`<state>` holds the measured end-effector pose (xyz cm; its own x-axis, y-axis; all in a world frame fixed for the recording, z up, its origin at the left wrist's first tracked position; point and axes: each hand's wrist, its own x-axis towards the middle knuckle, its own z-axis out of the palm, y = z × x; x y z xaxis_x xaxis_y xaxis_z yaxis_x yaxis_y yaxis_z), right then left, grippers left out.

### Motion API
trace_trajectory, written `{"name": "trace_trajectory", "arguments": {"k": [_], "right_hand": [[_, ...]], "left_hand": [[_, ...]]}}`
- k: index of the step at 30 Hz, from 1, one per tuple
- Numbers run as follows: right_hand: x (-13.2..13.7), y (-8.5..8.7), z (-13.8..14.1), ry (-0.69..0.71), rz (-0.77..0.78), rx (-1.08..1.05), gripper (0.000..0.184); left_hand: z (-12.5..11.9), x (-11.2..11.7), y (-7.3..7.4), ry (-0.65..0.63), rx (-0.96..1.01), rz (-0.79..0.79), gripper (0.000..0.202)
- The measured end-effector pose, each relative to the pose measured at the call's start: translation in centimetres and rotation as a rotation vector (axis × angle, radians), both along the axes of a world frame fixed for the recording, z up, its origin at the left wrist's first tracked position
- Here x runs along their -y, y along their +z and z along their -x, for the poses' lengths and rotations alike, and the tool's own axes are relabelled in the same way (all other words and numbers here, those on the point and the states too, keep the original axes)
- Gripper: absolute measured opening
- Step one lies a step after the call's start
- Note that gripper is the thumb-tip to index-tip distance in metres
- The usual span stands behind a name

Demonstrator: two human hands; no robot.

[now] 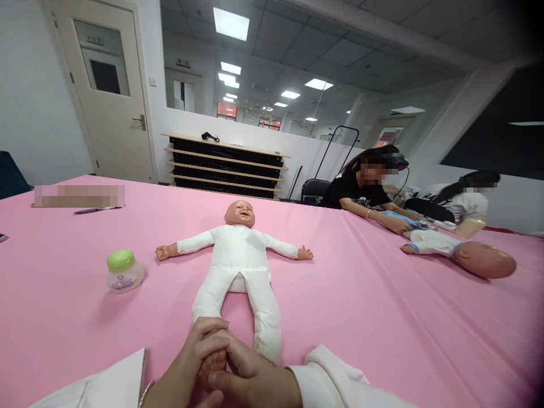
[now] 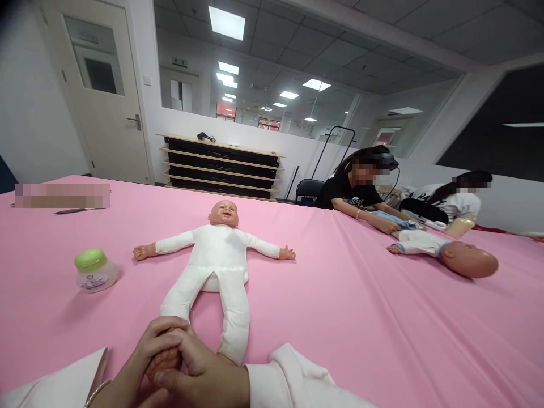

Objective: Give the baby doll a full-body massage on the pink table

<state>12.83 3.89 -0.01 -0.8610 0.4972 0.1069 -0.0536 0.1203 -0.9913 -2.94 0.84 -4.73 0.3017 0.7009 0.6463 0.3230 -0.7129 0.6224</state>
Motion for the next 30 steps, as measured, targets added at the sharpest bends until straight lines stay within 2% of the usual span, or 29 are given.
{"name": "trace_trajectory", "arguments": {"k": [4,6,9,12,16,19,22,24,30], "right_hand": [[0.0,-0.1,0.0,-0.040,0.008,0.000,0.044],[0.0,0.2,-0.1,-0.033,-0.011,-0.012,0.050],[-0.3,0.4,-0.2,0.024,-0.024,-0.028,0.047],[-0.6,0.3,-0.4,0.026,-0.089,0.034,0.055],[-0.9,0.2,-0.3,-0.010,-0.143,0.099,0.053],[-0.8,0.4,-0.2,-0.026,-0.147,0.098,0.049],[-0.7,0.8,-0.1,-0.015,-0.141,0.056,0.036],[-0.7,1.0,0.0,-0.016,-0.128,0.018,0.032],[-0.5,0.3,0.0,-0.037,-0.027,-0.049,0.036]], "left_hand": [[-0.3,-0.1,0.7,0.074,-0.149,-0.051,0.050],[-0.4,0.0,1.3,0.085,-0.154,-0.057,0.047],[-0.4,-0.1,1.9,0.073,-0.087,-0.035,0.040],[-0.1,0.0,1.7,0.072,-0.019,0.026,0.032],[0.1,0.1,0.9,0.080,0.024,0.147,0.029],[0.1,0.0,0.7,0.028,0.073,0.148,0.031],[0.0,-0.2,1.0,-0.084,0.108,0.055,0.036],[-0.1,-0.1,1.3,-0.109,0.080,0.022,0.040],[-0.7,0.5,1.7,0.071,-0.137,0.053,0.060]]}}
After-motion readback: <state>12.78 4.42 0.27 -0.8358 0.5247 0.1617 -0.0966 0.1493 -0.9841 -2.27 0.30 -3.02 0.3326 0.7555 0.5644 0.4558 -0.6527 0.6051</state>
